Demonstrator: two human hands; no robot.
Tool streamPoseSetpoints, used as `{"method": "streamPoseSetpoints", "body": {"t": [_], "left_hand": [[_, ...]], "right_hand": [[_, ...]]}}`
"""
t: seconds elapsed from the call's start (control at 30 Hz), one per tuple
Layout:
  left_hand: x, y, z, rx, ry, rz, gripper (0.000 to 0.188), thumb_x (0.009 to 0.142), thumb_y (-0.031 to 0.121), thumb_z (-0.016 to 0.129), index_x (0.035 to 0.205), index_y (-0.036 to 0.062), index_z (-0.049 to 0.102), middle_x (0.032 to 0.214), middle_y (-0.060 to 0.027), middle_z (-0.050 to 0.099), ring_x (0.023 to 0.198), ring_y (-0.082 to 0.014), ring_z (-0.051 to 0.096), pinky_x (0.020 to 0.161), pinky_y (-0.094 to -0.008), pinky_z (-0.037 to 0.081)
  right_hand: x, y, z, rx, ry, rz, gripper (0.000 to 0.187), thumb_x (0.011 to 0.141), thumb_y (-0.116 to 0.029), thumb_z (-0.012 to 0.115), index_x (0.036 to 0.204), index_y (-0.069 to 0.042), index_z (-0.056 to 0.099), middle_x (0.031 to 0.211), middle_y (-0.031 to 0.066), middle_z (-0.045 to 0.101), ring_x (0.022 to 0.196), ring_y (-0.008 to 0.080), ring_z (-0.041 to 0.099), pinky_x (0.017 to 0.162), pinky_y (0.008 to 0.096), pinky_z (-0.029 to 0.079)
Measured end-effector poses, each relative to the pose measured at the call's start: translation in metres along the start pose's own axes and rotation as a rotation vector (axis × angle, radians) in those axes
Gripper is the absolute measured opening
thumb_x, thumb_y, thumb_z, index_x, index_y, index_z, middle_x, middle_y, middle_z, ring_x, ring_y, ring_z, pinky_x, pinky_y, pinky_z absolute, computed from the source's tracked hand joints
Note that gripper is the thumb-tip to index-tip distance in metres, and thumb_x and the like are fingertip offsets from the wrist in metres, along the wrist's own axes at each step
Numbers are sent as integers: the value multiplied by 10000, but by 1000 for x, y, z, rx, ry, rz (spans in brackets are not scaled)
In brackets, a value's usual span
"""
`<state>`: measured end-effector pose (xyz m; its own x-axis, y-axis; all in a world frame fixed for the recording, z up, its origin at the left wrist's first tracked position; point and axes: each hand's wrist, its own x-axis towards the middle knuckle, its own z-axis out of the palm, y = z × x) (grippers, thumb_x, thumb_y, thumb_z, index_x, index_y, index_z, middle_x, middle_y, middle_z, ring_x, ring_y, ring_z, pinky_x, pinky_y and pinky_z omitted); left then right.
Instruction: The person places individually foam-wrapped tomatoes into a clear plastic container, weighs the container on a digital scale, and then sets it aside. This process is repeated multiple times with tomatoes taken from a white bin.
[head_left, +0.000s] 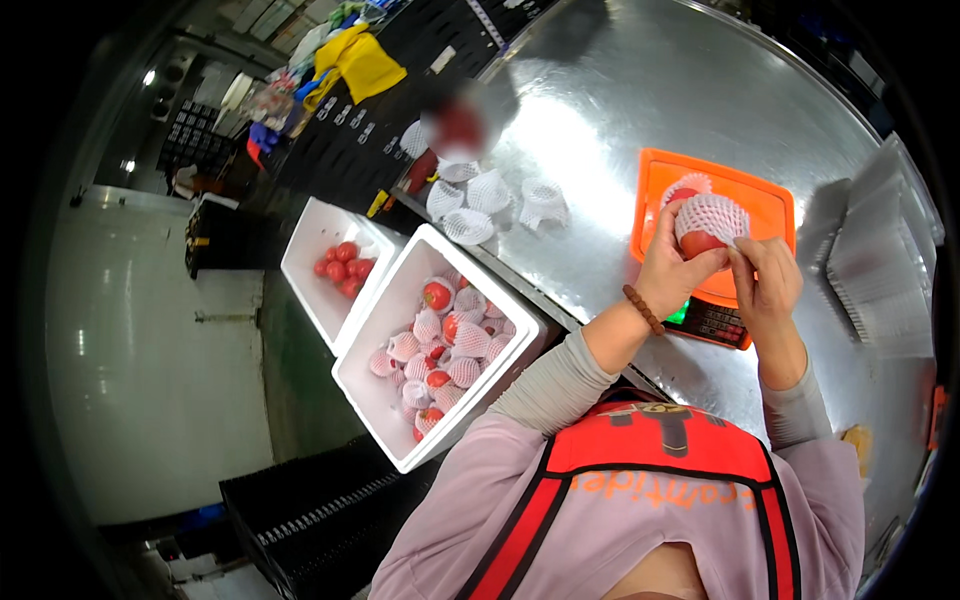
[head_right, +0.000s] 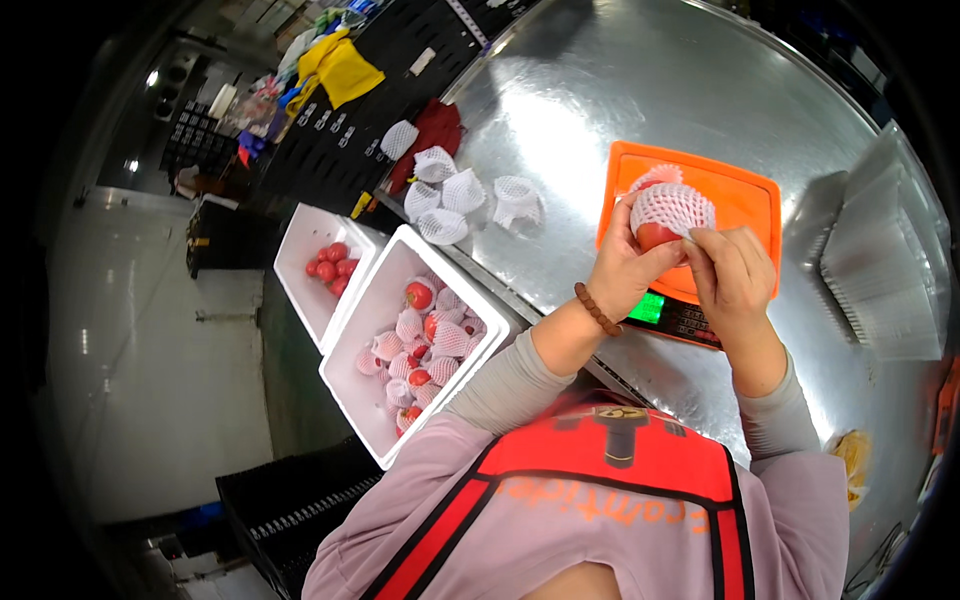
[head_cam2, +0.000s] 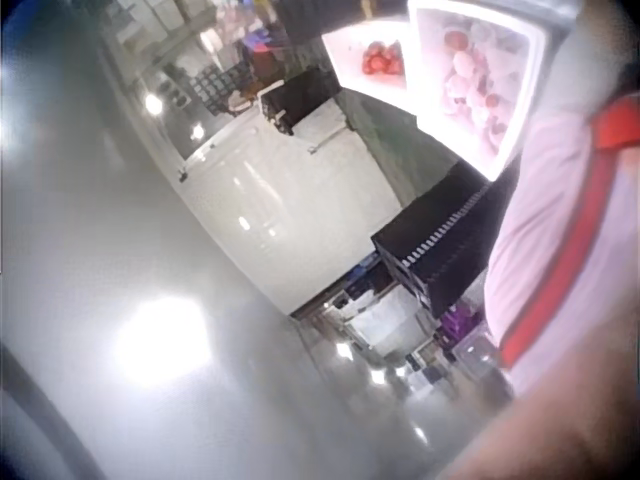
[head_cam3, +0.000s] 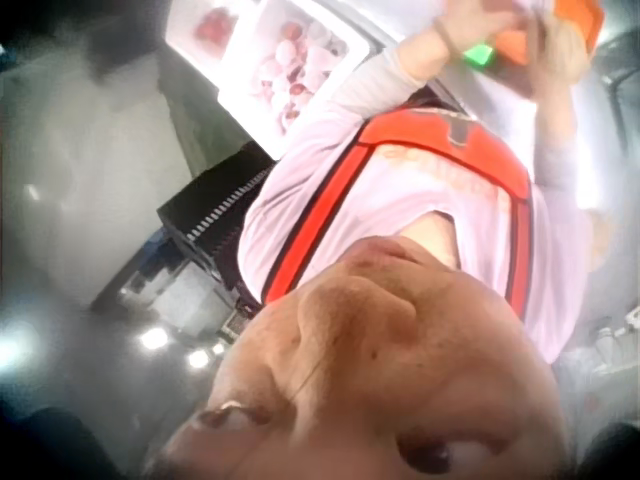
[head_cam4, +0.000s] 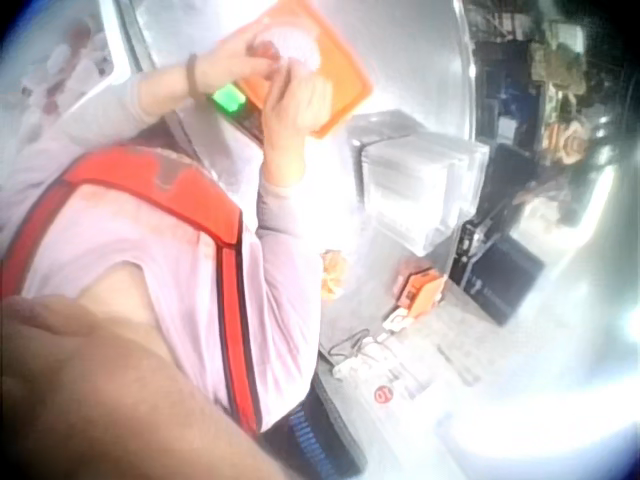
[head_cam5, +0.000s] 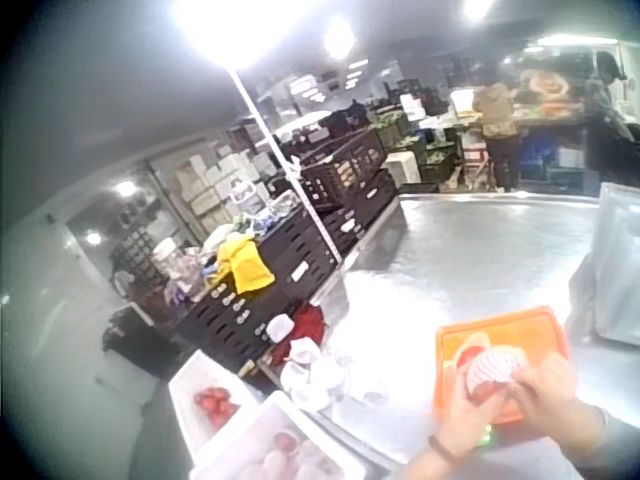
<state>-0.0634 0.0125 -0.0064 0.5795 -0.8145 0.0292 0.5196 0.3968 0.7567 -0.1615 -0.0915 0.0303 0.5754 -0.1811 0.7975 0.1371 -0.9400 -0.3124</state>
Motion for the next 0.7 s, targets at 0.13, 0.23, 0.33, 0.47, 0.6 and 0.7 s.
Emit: {"method": "streamPoseSetpoints", "body": {"t": [0.13, 0.23, 0.33, 0.47, 0.6, 0.7], "left_hand": [[-8, -13, -12, 98, 185, 104, 708, 800, 146, 715, 1314, 4, 249, 1192, -122, 449, 1050, -181, 517, 860, -320, 510], [-14, -12, -13, 65, 225, 37, 747, 802, 182, 728, 1339, 16, 235, 1217, -116, 447, 1093, -185, 498, 904, -316, 482], [-23, -1, -15, -53, 1, -80, 777, 811, 171, 720, 1377, 35, 207, 1230, -97, 452, 1111, -170, 492, 928, -309, 464], [-38, 2, -30, 62, -151, 3, 748, 813, 149, 715, 1394, 56, 252, 1219, -64, 482, 1090, -159, 507, 930, -311, 463], [-47, -11, -41, 383, 54, 53, 691, 801, 96, 696, 1383, 77, 324, 1243, -77, 475, 1098, -136, 501, 915, -295, 448], [-63, -8, -46, 589, 127, 95, 612, 816, 151, 682, 1342, 62, 383, 1249, -134, 485, 1063, -168, 539, 867, -316, 464]], "right_hand": [[-10, -10, 5, 68, -152, -7, 208, 690, 80, 665, 869, -1, 597, 770, 115, 558, 693, 259, 567, 583, 343, 459], [-19, -17, 0, 395, -489, 2, 300, 679, 66, 676, 957, -9, 595, 856, 114, 602, 784, 273, 598, 671, 358, 488], [-19, -7, -2, 147, -84, -39, 448, 669, 7, 724, 1089, -14, 572, 1068, 157, 599, 951, 302, 595, 801, 374, 490], [-4, -9, 11, 396, -383, 33, 727, 626, -79, 799, 1279, -45, 479, 1355, 223, 414, 1224, 369, 451, 965, 412, 420], [-30, -8, 29, 187, -504, 84, 682, 665, -60, 759, 1289, -55, 484, 1348, 220, 427, 1235, 376, 444, 990, 416, 409], [-41, 13, 42, 119, -365, 198, 604, 712, -32, 712, 1277, -54, 502, 1334, 199, 444, 1235, 357, 449, 989, 410, 408]]}}
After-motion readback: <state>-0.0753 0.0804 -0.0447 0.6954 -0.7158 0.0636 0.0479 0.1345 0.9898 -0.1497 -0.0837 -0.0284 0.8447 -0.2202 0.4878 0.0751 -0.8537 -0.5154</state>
